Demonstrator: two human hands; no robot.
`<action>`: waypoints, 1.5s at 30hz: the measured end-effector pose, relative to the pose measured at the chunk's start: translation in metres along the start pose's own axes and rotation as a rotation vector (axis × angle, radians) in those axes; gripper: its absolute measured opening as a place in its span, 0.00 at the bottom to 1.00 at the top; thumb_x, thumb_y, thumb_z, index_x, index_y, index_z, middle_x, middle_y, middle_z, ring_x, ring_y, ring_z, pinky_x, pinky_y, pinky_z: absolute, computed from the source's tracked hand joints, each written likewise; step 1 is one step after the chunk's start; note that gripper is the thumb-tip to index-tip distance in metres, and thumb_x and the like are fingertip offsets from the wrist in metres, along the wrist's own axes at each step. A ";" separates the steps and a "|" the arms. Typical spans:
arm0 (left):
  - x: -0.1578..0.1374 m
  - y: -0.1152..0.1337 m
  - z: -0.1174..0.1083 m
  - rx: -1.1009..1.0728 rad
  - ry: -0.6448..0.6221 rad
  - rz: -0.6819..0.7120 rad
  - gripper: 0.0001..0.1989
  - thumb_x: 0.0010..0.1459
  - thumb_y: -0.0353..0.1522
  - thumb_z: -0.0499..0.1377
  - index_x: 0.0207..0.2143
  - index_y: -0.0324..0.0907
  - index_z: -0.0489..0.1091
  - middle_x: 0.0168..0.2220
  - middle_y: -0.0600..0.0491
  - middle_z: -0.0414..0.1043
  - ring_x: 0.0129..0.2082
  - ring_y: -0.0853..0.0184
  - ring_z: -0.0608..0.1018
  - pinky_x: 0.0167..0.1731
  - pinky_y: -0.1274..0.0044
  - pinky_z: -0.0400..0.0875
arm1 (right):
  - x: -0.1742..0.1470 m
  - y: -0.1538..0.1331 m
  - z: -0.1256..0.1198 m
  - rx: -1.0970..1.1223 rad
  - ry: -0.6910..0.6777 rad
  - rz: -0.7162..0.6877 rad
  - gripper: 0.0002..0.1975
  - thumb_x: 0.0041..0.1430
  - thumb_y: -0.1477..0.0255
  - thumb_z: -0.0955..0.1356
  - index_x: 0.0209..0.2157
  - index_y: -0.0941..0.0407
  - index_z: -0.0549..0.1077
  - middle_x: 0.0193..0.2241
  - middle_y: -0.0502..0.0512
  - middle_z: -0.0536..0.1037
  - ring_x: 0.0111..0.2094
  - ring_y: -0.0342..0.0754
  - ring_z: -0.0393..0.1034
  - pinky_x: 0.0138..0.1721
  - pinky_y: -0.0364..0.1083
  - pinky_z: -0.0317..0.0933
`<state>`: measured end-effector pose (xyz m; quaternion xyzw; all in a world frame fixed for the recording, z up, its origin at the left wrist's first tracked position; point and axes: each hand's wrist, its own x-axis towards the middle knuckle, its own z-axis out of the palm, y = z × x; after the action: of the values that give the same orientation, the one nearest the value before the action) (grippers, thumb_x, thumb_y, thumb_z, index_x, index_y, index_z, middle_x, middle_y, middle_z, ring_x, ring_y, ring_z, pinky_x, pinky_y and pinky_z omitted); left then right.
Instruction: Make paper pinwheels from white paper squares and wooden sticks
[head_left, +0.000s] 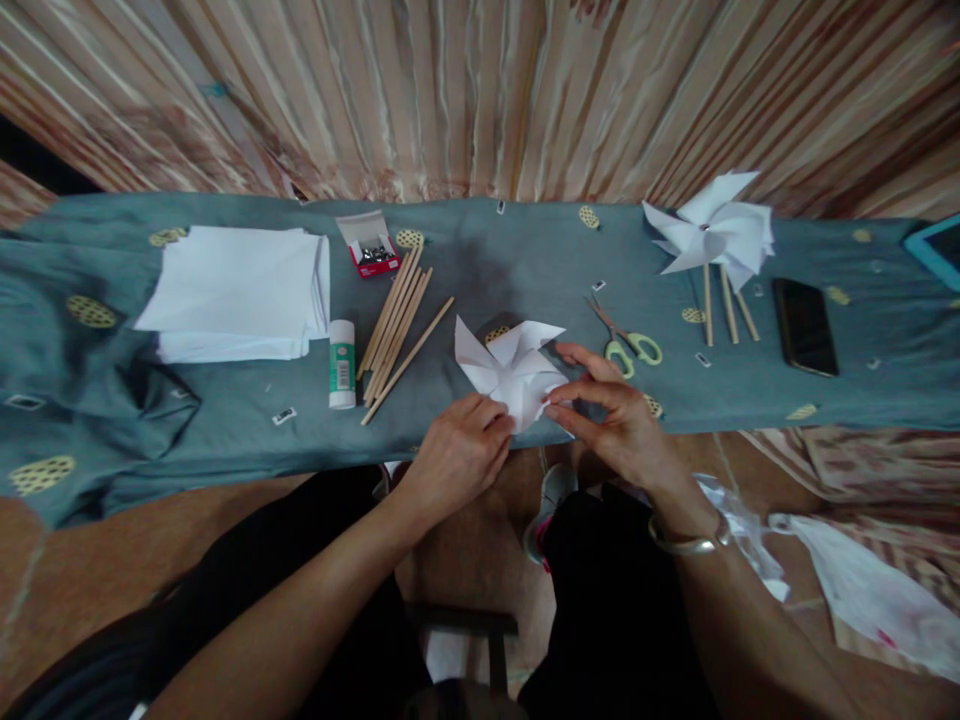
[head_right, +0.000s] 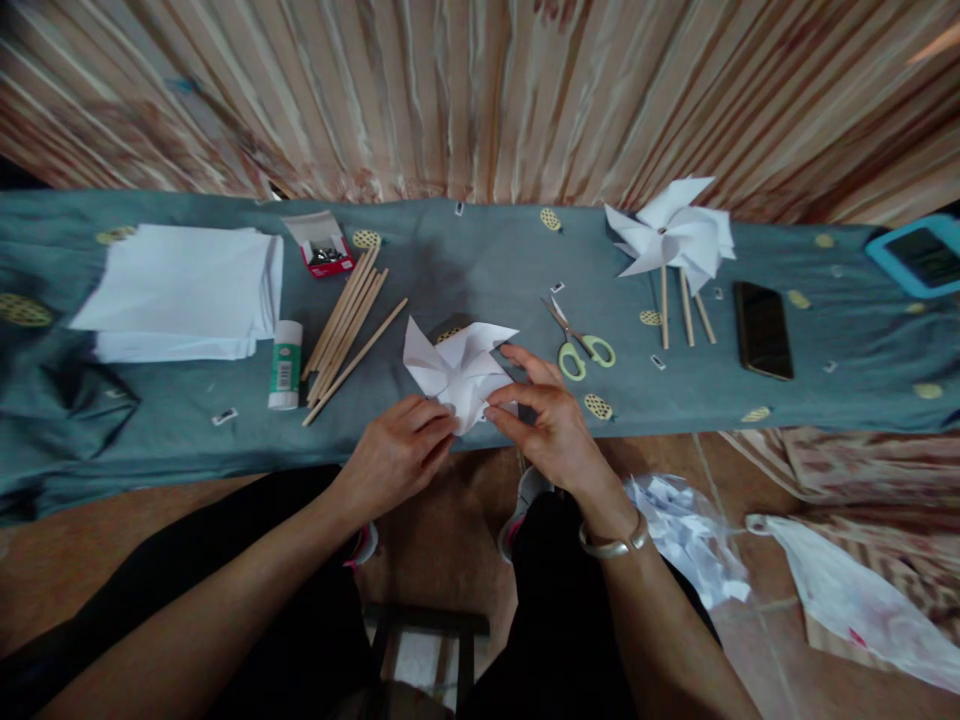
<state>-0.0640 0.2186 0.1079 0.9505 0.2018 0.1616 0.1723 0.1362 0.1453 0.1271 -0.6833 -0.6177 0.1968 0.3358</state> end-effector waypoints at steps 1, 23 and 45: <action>0.000 0.000 0.000 -0.004 -0.003 0.000 0.07 0.62 0.28 0.53 0.37 0.37 0.71 0.38 0.47 0.72 0.39 0.62 0.72 0.40 0.70 0.72 | 0.002 -0.002 0.003 -0.008 0.014 0.003 0.04 0.57 0.69 0.69 0.31 0.52 0.78 0.58 0.53 0.68 0.58 0.57 0.63 0.58 0.62 0.57; -0.003 0.000 0.000 -0.062 0.033 -0.082 0.06 0.61 0.27 0.55 0.39 0.37 0.70 0.41 0.47 0.73 0.40 0.63 0.76 0.43 0.71 0.76 | 0.014 -0.012 0.041 -0.384 0.119 -0.058 0.08 0.60 0.72 0.64 0.32 0.56 0.74 0.61 0.62 0.63 0.60 0.60 0.58 0.59 0.60 0.56; -0.002 0.003 -0.003 -0.070 -0.024 -0.058 0.08 0.62 0.27 0.54 0.43 0.37 0.69 0.44 0.47 0.74 0.42 0.61 0.74 0.43 0.68 0.74 | 0.011 -0.015 0.046 -0.369 0.160 -0.054 0.07 0.61 0.71 0.64 0.33 0.56 0.74 0.59 0.60 0.65 0.58 0.59 0.60 0.57 0.61 0.58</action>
<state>-0.0661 0.2162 0.1113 0.9396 0.2213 0.1521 0.2124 0.0954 0.1660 0.1073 -0.7299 -0.6328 0.0165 0.2580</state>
